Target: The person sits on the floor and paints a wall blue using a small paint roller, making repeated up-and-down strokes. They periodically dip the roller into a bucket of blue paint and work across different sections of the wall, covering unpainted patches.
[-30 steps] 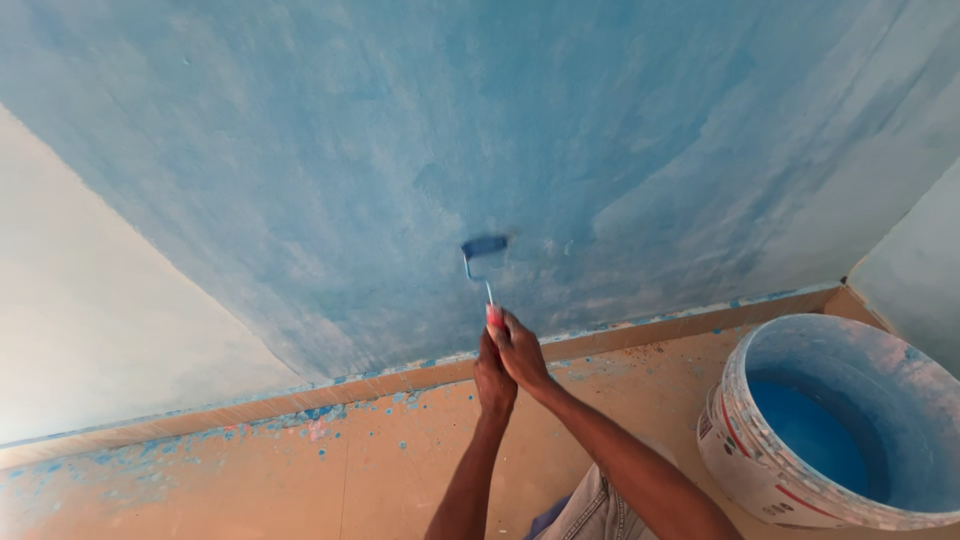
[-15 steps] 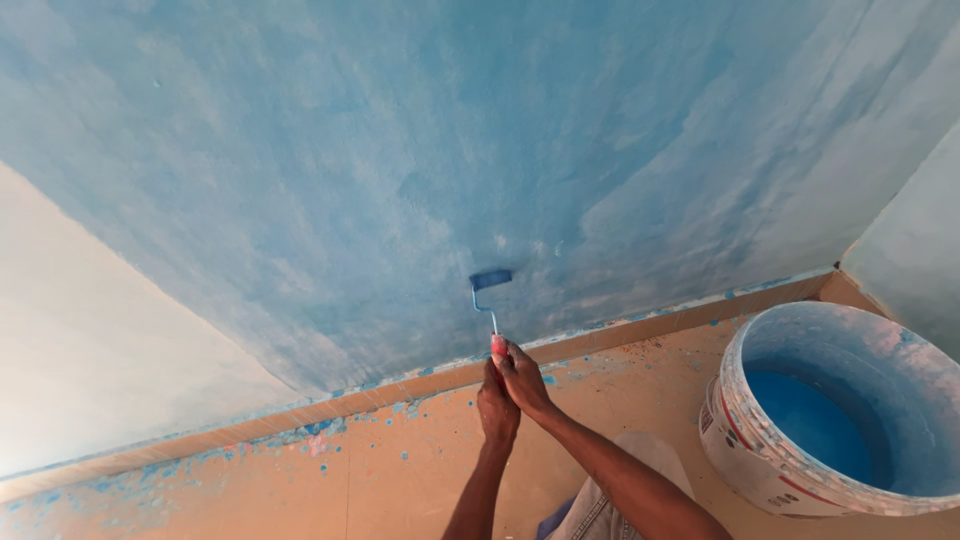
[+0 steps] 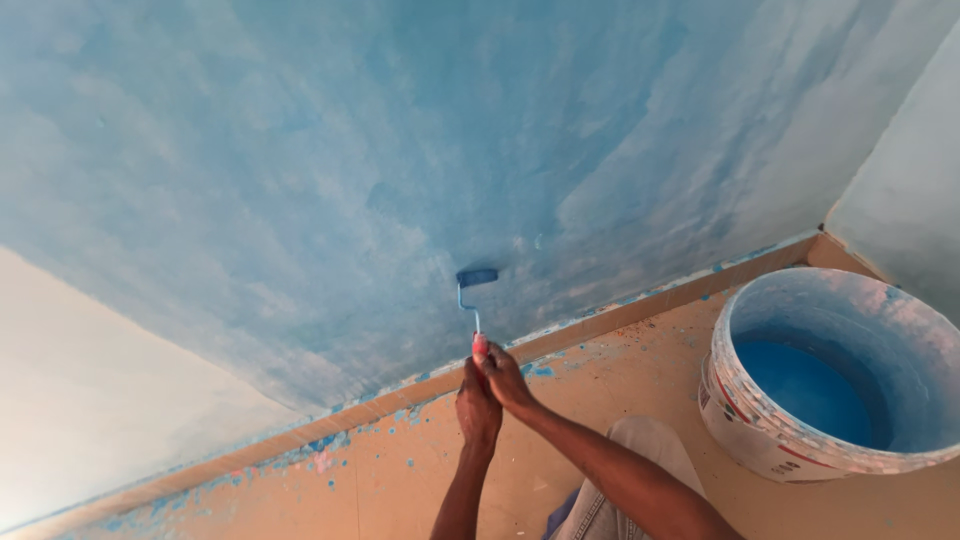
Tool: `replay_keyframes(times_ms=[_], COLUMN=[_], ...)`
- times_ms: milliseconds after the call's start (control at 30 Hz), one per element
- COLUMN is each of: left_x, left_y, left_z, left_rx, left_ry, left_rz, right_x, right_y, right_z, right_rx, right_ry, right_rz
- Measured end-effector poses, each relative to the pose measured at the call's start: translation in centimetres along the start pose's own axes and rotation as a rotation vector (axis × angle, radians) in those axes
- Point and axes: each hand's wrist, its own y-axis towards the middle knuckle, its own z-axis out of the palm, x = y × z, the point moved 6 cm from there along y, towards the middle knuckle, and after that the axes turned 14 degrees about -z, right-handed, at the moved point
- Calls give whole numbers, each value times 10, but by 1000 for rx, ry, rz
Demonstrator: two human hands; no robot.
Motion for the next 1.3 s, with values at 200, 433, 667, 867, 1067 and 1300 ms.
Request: replay_keyframes(times_ms=[200,433,667,867,1067,1300], left_x=[-35,-42,-9,-65,-41,-43], left_y=[16,23,13,21,-1,-7], left_z=[-15,-10,-10,25,26,37], left_rx=[-128,-78,-12,-37,-47,-41], left_ry=[182,271,338,278,228,174], left_rz=[307,275,154,250,197,133], right_x=[1,9,-17,1,-5,-5], right_y=[17,20,-7,26,1,5], right_z=[-6,-10,7,-50,-43,-54], right_rx=[-176,-185,-193,-242,-178,-129], right_ry=[303,477,430,467,305,265], right_rz=[52,67,230,60,208,159])
